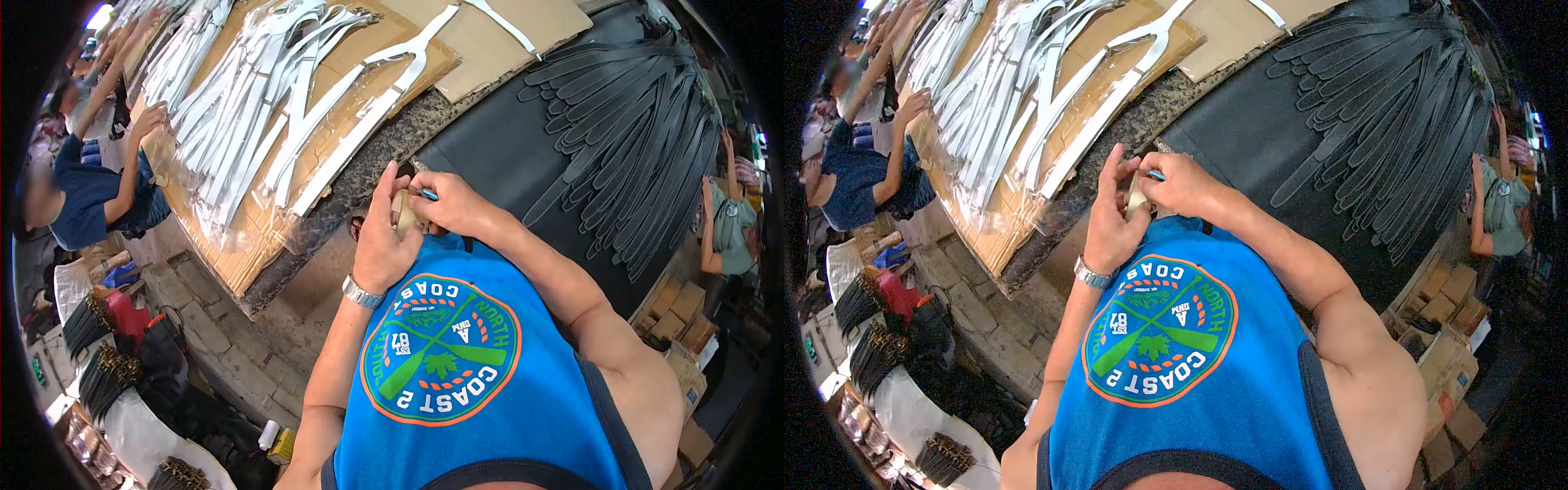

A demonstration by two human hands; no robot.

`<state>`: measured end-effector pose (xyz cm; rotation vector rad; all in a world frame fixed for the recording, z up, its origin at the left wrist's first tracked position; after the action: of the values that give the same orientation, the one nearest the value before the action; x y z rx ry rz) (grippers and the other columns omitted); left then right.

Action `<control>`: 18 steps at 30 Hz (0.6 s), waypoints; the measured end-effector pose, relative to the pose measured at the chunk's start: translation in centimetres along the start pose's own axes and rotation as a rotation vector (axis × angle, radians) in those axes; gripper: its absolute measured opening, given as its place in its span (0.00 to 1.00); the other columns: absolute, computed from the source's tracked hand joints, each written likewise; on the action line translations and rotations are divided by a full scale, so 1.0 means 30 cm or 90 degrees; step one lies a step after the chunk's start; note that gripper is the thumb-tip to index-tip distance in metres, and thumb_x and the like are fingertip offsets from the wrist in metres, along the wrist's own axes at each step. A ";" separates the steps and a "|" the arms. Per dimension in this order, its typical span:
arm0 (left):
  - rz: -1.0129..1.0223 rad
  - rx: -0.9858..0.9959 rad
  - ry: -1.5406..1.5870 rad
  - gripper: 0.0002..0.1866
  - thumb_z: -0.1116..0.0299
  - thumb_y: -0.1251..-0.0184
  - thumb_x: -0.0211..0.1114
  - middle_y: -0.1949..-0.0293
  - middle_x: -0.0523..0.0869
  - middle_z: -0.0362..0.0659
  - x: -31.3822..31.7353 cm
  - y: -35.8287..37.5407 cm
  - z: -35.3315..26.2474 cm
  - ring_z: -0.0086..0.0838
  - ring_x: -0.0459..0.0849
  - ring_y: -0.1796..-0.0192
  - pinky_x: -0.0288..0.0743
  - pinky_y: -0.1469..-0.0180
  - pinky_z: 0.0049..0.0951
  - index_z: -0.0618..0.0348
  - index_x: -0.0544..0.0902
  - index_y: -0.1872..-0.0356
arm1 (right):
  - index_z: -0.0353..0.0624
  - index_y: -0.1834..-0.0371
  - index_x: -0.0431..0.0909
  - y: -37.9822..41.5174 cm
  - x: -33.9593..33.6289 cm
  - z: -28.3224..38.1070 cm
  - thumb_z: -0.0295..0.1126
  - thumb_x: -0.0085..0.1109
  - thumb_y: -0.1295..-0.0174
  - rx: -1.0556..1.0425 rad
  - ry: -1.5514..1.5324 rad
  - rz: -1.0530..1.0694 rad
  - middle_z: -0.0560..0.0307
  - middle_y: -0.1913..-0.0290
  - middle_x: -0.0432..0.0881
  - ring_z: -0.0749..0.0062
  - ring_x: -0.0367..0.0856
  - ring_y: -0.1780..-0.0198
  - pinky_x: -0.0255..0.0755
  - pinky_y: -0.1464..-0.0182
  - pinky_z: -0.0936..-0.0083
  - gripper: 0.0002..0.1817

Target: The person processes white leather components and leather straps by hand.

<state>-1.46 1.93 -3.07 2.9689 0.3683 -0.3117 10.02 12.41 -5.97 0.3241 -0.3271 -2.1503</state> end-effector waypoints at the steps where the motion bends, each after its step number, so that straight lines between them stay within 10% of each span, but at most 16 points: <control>1: 0.003 -0.009 0.018 0.43 0.84 0.39 0.60 0.33 0.73 0.55 -0.001 0.001 0.003 0.32 0.84 0.46 0.80 0.47 0.28 0.58 0.54 0.21 | 0.40 0.63 0.76 -0.004 -0.004 -0.008 0.34 0.59 0.31 0.007 -0.023 0.009 0.63 0.69 0.80 0.82 0.78 0.76 0.73 0.76 0.82 0.08; 5: -0.007 -0.081 0.172 0.43 0.85 0.39 0.63 0.30 0.70 0.52 -0.009 0.006 0.043 0.18 0.82 0.60 0.78 0.59 0.19 0.57 0.56 0.22 | 0.41 0.61 0.77 0.007 -0.018 -0.003 0.36 0.58 0.30 0.080 -0.100 0.030 0.63 0.66 0.81 0.82 0.79 0.74 0.74 0.74 0.82 0.09; 18: 0.063 -0.135 0.286 0.21 0.73 0.29 0.67 0.44 0.78 0.47 -0.024 -0.007 0.003 0.23 0.86 0.60 0.82 0.64 0.21 0.61 0.68 0.40 | 0.41 0.60 0.75 0.042 -0.084 0.059 0.36 0.58 0.29 0.015 -0.232 -0.008 0.60 0.70 0.80 0.78 0.80 0.74 0.79 0.72 0.77 0.09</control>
<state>-2.22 1.96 -3.01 2.8086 0.2761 0.3884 11.73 13.99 -3.62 -0.0570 -0.5576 -2.2152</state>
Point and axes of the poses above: each hand's wrist, its own y-axis away from the middle knuckle, its own x-axis out of the palm, z = x × y, the point moved 3 cm from there along -y, towards the middle knuckle
